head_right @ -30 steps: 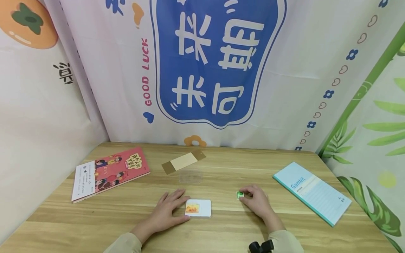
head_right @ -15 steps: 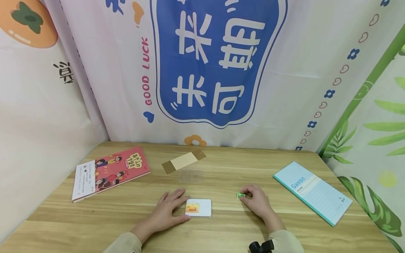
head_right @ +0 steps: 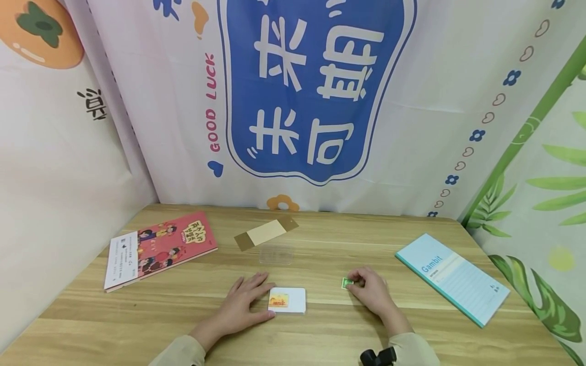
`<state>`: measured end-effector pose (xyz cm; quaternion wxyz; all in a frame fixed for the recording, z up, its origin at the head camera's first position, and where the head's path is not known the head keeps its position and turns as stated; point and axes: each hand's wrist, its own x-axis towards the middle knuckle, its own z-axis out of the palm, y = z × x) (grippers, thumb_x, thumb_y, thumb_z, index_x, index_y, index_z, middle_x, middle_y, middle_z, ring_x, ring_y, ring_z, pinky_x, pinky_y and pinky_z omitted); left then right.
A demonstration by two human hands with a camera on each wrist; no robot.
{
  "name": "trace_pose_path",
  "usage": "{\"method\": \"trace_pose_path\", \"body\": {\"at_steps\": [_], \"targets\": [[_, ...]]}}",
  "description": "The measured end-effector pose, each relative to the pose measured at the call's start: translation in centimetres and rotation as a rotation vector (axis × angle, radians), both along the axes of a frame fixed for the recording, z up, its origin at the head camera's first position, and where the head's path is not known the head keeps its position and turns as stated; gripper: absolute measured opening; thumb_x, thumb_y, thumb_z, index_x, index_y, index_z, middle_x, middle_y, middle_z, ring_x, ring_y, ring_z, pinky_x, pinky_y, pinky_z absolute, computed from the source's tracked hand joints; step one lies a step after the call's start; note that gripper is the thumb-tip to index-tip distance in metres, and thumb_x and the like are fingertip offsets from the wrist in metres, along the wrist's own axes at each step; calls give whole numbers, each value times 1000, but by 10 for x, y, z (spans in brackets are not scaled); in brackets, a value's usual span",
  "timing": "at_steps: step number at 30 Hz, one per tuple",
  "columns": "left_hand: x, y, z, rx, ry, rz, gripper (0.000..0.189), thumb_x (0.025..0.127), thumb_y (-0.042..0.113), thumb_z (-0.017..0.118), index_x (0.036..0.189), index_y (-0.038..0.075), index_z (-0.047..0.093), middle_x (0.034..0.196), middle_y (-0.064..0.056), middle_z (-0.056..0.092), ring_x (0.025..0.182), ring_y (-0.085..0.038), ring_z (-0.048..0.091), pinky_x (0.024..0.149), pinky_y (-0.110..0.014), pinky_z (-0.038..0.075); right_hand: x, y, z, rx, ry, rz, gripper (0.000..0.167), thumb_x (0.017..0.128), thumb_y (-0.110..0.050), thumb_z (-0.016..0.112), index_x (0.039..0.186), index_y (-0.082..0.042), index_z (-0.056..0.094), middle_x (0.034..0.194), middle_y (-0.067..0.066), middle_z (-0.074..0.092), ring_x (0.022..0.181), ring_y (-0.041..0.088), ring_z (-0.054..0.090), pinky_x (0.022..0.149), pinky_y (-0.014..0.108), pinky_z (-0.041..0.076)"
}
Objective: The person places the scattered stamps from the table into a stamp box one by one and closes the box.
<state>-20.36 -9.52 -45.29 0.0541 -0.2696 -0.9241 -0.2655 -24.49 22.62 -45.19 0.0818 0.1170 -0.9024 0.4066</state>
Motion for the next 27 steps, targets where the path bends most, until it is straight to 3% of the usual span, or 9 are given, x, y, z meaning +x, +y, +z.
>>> {"method": "trace_pose_path", "body": {"at_steps": [14, 27], "targets": [[0, 1, 2, -11, -43, 10, 64, 74, 55, 55, 124, 17, 47, 136, -9, 31, 125, -24, 21, 98, -51, 4, 0, 3, 3, 32, -51, 35, 31, 70, -19, 72, 97, -7, 65, 85, 1, 50, 71, 15, 40, 61, 26, 35], [0, 0, 2, -13, -46, 9, 64, 74, 56, 54, 125, 17, 47, 135, -9, 31, 125, -25, 21, 98, -52, 4, 2, 1, 5, 31, -43, 46, 21, 71, -12, 70, 92, -9, 67, 86, 1, 50, 69, 15, 40, 58, 26, 35]]}}
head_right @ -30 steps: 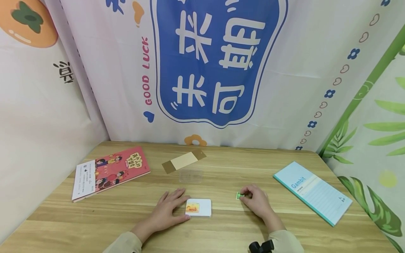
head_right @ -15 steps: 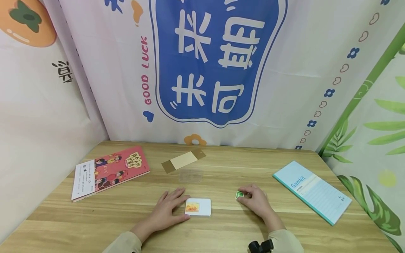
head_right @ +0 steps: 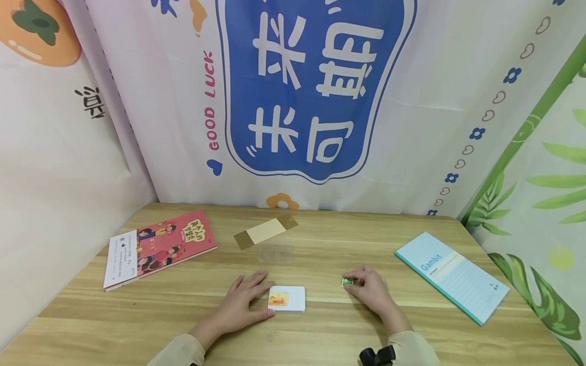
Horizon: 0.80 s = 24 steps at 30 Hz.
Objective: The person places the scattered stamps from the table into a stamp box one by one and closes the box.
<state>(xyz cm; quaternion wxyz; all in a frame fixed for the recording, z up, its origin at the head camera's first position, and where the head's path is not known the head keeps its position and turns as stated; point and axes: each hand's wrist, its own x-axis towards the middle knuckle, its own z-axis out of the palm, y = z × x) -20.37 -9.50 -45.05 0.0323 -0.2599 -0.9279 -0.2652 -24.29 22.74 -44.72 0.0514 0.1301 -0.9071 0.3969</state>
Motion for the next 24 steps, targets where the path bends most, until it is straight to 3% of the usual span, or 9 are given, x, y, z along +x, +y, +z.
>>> {"method": "trace_pose_path", "body": {"at_steps": [9, 19, 24], "targets": [[1, 0, 2, 21, 25, -11, 63, 75, 55, 54, 123, 15, 49, 134, -11, 33, 124, -27, 23, 97, -53, 6, -1, -2, -3, -45, 65, 13, 17, 70, -4, 70, 85, -10, 67, 77, -2, 49, 65, 15, 40, 54, 23, 35], [1, 0, 4, 3, -4, -2, 63, 75, 55, 55, 124, 16, 48, 135, -10, 31, 125, -25, 21, 98, -51, 4, 2, -3, 0, -90, 39, 25, 19, 72, 0, 66, 90, -6, 66, 71, -1, 46, 64, 13, 38, 53, 23, 34], [1, -1, 3, -9, -3, 0, 63, 74, 56, 54, 124, 17, 47, 136, -9, 30, 125, -25, 20, 98, -51, 4, 2, -2, -2, -134, 87, 42, 17, 73, -2, 66, 89, -5, 66, 70, -1, 45, 63, 13, 38, 51, 24, 33]]}}
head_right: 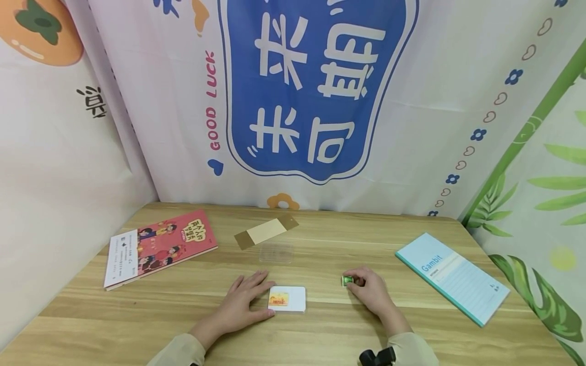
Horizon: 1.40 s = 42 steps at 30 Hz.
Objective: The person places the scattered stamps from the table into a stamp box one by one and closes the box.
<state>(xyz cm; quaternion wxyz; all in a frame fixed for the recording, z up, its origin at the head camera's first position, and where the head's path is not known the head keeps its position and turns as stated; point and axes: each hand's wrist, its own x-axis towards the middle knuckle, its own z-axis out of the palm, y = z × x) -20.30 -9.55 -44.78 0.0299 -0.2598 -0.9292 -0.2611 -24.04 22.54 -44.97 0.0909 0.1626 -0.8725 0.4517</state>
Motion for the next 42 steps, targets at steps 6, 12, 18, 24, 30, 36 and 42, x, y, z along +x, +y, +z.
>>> {"method": "trace_pose_path", "body": {"at_steps": [6, 12, 18, 24, 30, 36, 42], "targets": [[0, 0, 0, 1, -2, 1, 63, 75, 56, 54, 124, 17, 47, 136, -9, 31, 125, -25, 20, 98, -51, 4, 1, -1, 0, -11, 12, -19, 18, 73, -3, 66, 91, -4, 65, 70, -2, 46, 62, 13, 38, 50, 23, 33], [0, 1, -1, 18, 19, -5, 63, 75, 55, 54, 123, 16, 48, 134, -10, 33, 124, -27, 22, 98, -52, 5, -2, -3, 1, 7, -125, -75, 23, 73, -2, 66, 96, -1, 64, 72, 2, 47, 64, 14, 39, 53, 22, 34], [0, 0, -2, 22, 22, -8, 63, 75, 56, 53, 123, 15, 49, 134, -11, 33, 124, -27, 23, 97, -52, 6, -2, -3, 2, -18, -154, -86, 23, 73, 0, 66, 96, -2, 64, 73, 3, 49, 63, 15, 42, 53, 22, 37], [0, 0, -2, 25, 20, -12, 63, 75, 56, 54, 123, 16, 48, 134, -11, 33, 124, -27, 22, 97, -52, 5, -3, -2, 1, -28, -163, -75, 22, 78, 0, 60, 99, -3, 63, 76, 5, 53, 65, 16, 44, 54, 24, 40], [0, 0, 0, 15, 8, -13, 63, 75, 56, 53, 124, 16, 48, 134, -11, 32, 125, -26, 22, 98, -52, 5, -1, -3, 4, -15, -165, -97, 22, 80, -1, 57, 101, -3, 63, 84, 6, 56, 70, 16, 45, 59, 25, 40], [1, 0, 1, 22, 27, -21, 63, 75, 55, 54, 123, 14, 48, 134, -12, 33, 124, -29, 23, 97, -54, 7, 2, -9, 8, -30, -156, -160, 21, 78, -2, 60, 99, -4, 65, 87, 6, 59, 76, 15, 49, 65, 26, 43], [1, 0, 1, 18, 23, -17, 63, 75, 54, 55, 123, 14, 48, 134, -12, 33, 124, -28, 23, 97, -53, 6, 8, -26, 16, -177, -206, -129, 21, 75, -1, 63, 95, -3, 66, 76, 7, 55, 69, 15, 48, 59, 23, 43]]}}
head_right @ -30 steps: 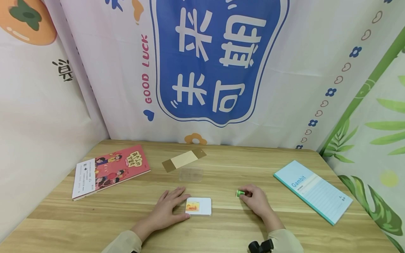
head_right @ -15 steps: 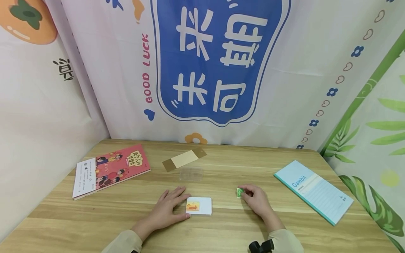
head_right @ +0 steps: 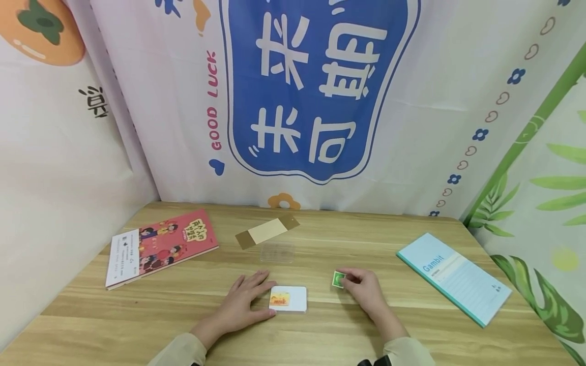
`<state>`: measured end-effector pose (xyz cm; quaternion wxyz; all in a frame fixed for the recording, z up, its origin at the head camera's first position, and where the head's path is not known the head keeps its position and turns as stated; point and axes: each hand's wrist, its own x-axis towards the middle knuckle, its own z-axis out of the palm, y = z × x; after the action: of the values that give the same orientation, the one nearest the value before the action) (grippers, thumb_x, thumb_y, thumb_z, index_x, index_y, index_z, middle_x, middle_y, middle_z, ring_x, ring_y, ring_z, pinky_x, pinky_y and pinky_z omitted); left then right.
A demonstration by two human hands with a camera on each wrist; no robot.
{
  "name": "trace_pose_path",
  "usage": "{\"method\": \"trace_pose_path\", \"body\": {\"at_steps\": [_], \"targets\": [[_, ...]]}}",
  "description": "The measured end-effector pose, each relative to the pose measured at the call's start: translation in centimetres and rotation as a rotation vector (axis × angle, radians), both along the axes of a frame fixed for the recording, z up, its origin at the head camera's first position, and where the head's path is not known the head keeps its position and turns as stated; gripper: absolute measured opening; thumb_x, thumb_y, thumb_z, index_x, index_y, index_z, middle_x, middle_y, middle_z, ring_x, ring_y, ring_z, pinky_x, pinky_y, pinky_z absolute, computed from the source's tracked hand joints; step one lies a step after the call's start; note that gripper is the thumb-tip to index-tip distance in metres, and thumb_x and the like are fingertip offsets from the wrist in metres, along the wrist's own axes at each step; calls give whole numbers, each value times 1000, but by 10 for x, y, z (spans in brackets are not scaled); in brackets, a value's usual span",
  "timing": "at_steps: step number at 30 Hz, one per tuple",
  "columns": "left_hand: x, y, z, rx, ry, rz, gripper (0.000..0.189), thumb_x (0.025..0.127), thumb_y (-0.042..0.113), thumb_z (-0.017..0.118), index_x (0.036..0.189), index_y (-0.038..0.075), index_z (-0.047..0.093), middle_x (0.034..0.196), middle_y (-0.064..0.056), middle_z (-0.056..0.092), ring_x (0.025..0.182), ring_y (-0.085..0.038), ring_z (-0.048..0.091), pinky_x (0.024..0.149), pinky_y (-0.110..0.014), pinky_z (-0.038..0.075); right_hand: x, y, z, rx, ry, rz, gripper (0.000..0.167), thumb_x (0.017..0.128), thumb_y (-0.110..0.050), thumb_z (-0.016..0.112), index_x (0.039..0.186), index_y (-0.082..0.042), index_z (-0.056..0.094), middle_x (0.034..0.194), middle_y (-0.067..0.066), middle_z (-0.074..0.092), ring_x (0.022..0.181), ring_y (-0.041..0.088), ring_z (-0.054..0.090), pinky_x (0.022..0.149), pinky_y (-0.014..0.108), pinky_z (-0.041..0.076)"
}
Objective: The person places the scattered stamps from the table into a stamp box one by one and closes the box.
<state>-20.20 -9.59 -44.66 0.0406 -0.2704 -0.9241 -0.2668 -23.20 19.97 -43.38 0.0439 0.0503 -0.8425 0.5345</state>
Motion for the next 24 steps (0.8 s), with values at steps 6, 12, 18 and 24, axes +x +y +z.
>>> {"method": "trace_pose_path", "body": {"at_steps": [6, 12, 18, 24], "targets": [[0, 0, -1, -20, -25, 14, 63, 75, 55, 54, 124, 17, 47, 135, -9, 31, 125, -25, 21, 98, -50, 4, 7, -25, 2, -79, -34, 62, 18, 74, -4, 65, 92, -2, 66, 83, 6, 61, 74, 15, 52, 63, 24, 45], [-1, 1, -1, -25, -21, 22, 63, 74, 55, 55, 124, 18, 47, 135, -9, 32, 125, -24, 21, 98, -50, 4, 9, -46, -3, -89, -11, 175, 17, 75, -5, 64, 92, -2, 66, 84, 7, 62, 76, 18, 54, 67, 25, 45], [-1, 1, -1, -26, -28, 27, 63, 74, 55, 54, 124, 18, 47, 135, -8, 31, 125, -25, 20, 98, -51, 4, 11, -60, -5, -48, 18, 265, 16, 76, -6, 64, 91, -1, 66, 77, 7, 60, 68, 13, 50, 60, 23, 43], [-1, 1, 0, -23, -25, 28, 62, 74, 55, 55, 124, 18, 48, 135, -9, 32, 125, -25, 21, 98, -51, 4, 10, -64, -11, 21, 31, 284, 15, 75, -3, 64, 90, -1, 66, 80, 6, 61, 65, 12, 48, 56, 21, 41]]}}
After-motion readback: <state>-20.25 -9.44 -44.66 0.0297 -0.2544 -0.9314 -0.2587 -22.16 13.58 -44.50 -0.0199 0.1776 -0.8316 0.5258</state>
